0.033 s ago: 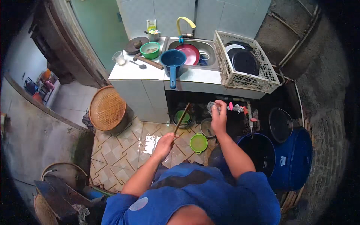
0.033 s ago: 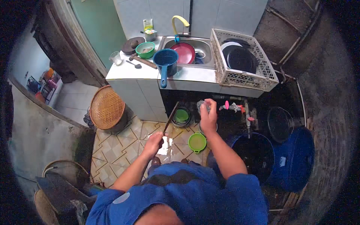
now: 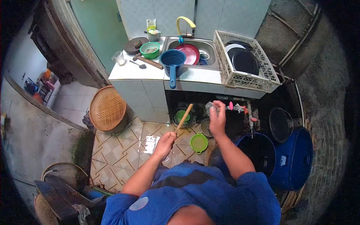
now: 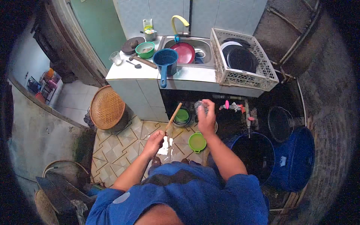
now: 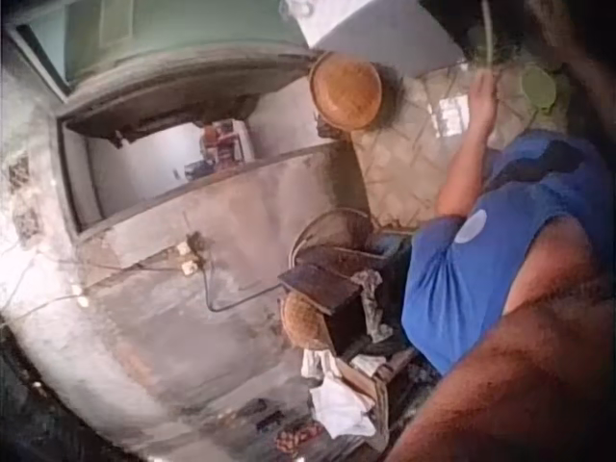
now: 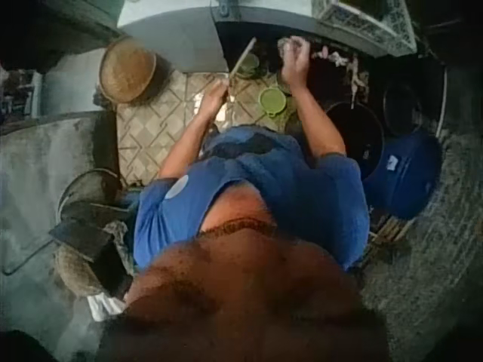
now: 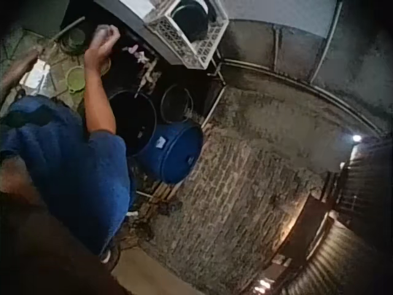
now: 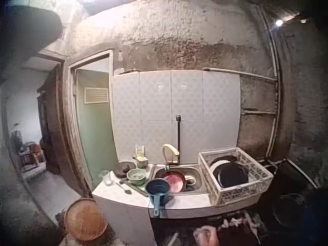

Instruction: The person washes and scrubs a large blue plastic basin and its lid, using a scoop to pour water and a scouring pad to scrub the surfaces before rinsing them.

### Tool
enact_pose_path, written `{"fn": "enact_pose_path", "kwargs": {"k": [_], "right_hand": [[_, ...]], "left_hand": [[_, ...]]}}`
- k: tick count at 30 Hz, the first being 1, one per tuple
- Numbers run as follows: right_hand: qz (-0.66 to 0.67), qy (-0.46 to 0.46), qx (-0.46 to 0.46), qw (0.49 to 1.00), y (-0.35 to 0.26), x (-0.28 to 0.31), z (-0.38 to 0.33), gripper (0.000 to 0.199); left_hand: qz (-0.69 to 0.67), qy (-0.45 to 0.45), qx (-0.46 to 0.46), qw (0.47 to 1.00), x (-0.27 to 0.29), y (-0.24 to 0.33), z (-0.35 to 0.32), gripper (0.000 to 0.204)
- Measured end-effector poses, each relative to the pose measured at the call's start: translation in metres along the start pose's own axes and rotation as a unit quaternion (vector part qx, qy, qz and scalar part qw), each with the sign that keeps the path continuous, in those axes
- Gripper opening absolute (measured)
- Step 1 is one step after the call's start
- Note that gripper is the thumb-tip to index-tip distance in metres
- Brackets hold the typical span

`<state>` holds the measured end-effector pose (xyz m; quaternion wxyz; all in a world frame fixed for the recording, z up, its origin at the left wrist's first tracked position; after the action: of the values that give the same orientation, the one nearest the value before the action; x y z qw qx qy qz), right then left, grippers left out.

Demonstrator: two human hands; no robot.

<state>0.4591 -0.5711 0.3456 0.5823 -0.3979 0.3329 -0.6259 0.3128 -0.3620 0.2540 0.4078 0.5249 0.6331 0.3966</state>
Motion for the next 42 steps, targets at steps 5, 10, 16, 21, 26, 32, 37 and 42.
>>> {"fn": "enact_pose_path", "kwargs": {"k": [5,10,16,21,26,32,37,42], "right_hand": [[-0.039,-0.28,0.199,0.938,-0.078,-0.061,-0.061,0.036],[-0.139,-0.256,0.258,0.921,-0.034,-0.063,-0.044,0.035],[-0.08,-0.37,0.272,0.885,-0.053,-0.079,-0.065,0.031],[-0.141,-0.258,0.269,0.917,-0.036,-0.068,-0.024,0.031],[-0.084,-0.354,0.269,0.892,-0.042,-0.08,-0.055,0.029],[-0.17,-0.291,0.223,0.915,-0.03,-0.076,-0.024,0.032],[-0.104,-0.346,0.229,0.904,-0.031,-0.082,-0.044,0.029],[-0.11,-0.383,0.254,0.881,-0.05,-0.082,-0.052,0.029]], "left_hand": [[0.059,0.007,-0.033,0.998,-0.023,0.017,-0.002,0.018],[0.102,-0.051,-0.056,0.992,-0.027,0.006,-0.004,0.015],[0.088,-0.037,-0.073,0.993,-0.024,0.014,-0.004,0.017],[0.185,-0.003,-0.11,0.977,-0.016,0.02,-0.009,0.015],[0.151,0.021,-0.183,0.971,-0.022,0.036,-0.009,0.014],[0.288,0.041,-0.089,0.953,-0.009,0.015,-0.003,0.016],[0.281,0.067,-0.174,0.941,-0.014,0.013,-0.006,0.017],[0.249,0.046,-0.136,0.958,-0.016,0.018,-0.009,0.02]]}}
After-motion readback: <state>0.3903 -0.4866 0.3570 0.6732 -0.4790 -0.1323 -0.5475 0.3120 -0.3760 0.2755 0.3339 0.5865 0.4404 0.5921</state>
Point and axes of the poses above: each hand's wrist, its own z-axis towards the middle knuckle, its own x-axis out of the back of the hand, y = z × x, the point moved 7 cm from there along z, towards the middle knuckle, and after that the axes turned 7 degrees about z, right-handed, at the moved point
